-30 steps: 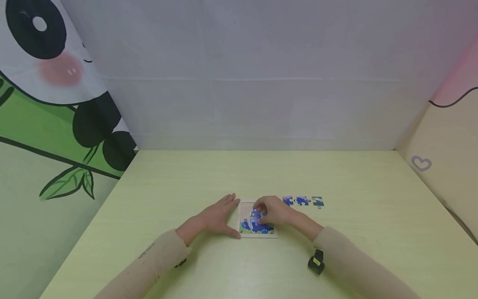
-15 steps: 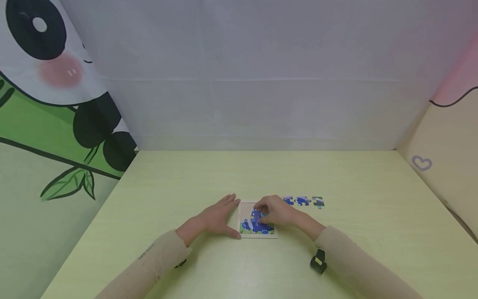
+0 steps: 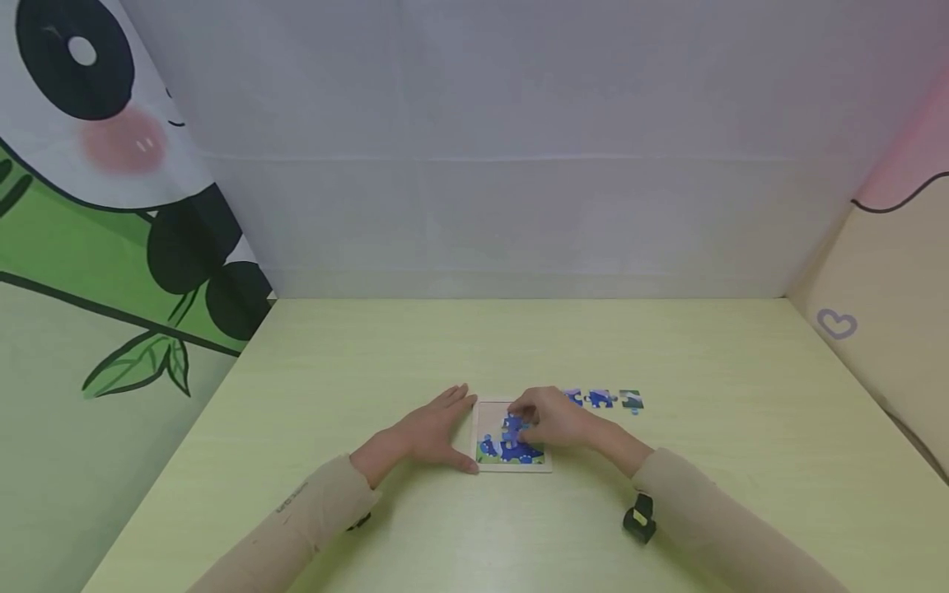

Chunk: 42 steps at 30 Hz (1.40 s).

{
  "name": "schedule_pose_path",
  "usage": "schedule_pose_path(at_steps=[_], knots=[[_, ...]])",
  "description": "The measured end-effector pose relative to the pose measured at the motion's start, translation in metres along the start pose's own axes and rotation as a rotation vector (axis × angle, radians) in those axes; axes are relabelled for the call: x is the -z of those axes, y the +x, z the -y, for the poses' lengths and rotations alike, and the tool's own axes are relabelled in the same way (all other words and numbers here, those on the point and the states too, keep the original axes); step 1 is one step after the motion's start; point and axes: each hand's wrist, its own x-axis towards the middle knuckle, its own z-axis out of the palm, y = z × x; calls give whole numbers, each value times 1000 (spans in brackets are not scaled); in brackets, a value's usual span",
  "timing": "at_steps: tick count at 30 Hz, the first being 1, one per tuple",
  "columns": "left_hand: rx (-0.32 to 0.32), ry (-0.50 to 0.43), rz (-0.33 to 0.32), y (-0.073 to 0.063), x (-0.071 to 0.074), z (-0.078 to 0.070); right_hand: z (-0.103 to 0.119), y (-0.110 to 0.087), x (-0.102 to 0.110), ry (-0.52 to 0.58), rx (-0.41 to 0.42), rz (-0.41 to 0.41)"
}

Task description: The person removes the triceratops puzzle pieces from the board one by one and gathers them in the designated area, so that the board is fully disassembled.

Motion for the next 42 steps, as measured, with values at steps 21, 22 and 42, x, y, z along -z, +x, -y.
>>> schedule_pose_path(at_steps=[21,22,42], knots=[[0,17,2,2,-1,0,-36,-51,39,-148,-9,-120],[2,17,0,2,-2,0,-38,-54,42,-150,-11,-122],[-3,0,-10,1,-2,1,-76,-84,54,-112,-73,-133]])
